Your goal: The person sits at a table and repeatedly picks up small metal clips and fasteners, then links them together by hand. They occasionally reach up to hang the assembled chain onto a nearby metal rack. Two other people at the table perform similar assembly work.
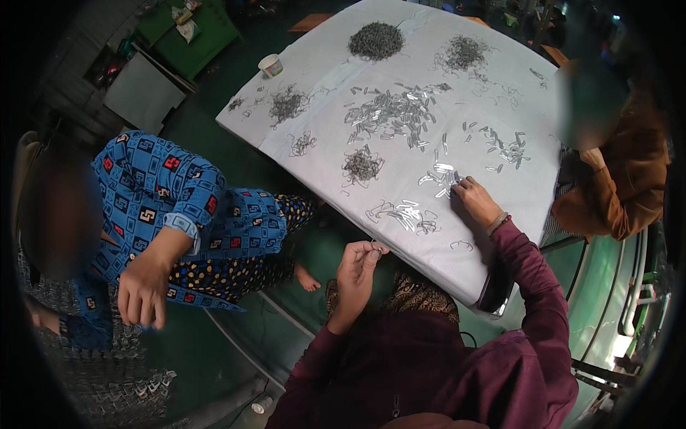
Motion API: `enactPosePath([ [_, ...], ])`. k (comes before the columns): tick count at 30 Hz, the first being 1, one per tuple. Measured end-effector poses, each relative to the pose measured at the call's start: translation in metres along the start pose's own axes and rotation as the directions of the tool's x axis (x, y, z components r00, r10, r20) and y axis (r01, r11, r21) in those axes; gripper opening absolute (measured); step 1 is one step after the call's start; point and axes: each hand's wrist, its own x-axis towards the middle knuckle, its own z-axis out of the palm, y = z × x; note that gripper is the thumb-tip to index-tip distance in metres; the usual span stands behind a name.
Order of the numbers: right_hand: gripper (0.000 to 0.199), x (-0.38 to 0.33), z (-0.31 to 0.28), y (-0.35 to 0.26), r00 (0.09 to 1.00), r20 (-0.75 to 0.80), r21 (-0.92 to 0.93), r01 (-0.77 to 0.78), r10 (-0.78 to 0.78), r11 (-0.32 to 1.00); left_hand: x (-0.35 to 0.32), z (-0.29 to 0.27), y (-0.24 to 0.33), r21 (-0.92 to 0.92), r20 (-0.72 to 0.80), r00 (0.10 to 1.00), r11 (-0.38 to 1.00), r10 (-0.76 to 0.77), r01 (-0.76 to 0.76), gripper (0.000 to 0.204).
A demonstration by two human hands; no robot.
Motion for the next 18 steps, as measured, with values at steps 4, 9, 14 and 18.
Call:
enactPosePath([
  [4,0.021,0.011,0.002,-0.010,0.973,-0.200,0.169,-0.082,0.115,0.982,-0.004,-0.014,-0.019,0.120,-0.006,0.998,0.991,0.065,-0.064,0.010],
  [9,0.021,0.010,-0.026,-0.131,0.907,0.028,0.959,-0.143,0.421,0.245,0.003,-0.014,-0.017,0.530,0.096,0.979,0.824,0.179,-0.202,0.006],
  [14,0.022,0.005,-0.036,-0.195,0.903,0.061,0.997,-0.074,0.425,0.013,0.006,-0.021,-0.020,0.586,0.206,0.963,0.766,0.175,-0.265,0.008],
  [18,0.022,0.006,-0.031,-0.208,0.881,0.015,0.990,-0.081,0.473,0.119,0.004,-0.029,-0.021,0.655,0.186,0.969,0.714,0.165,-0.248,0.008],
])
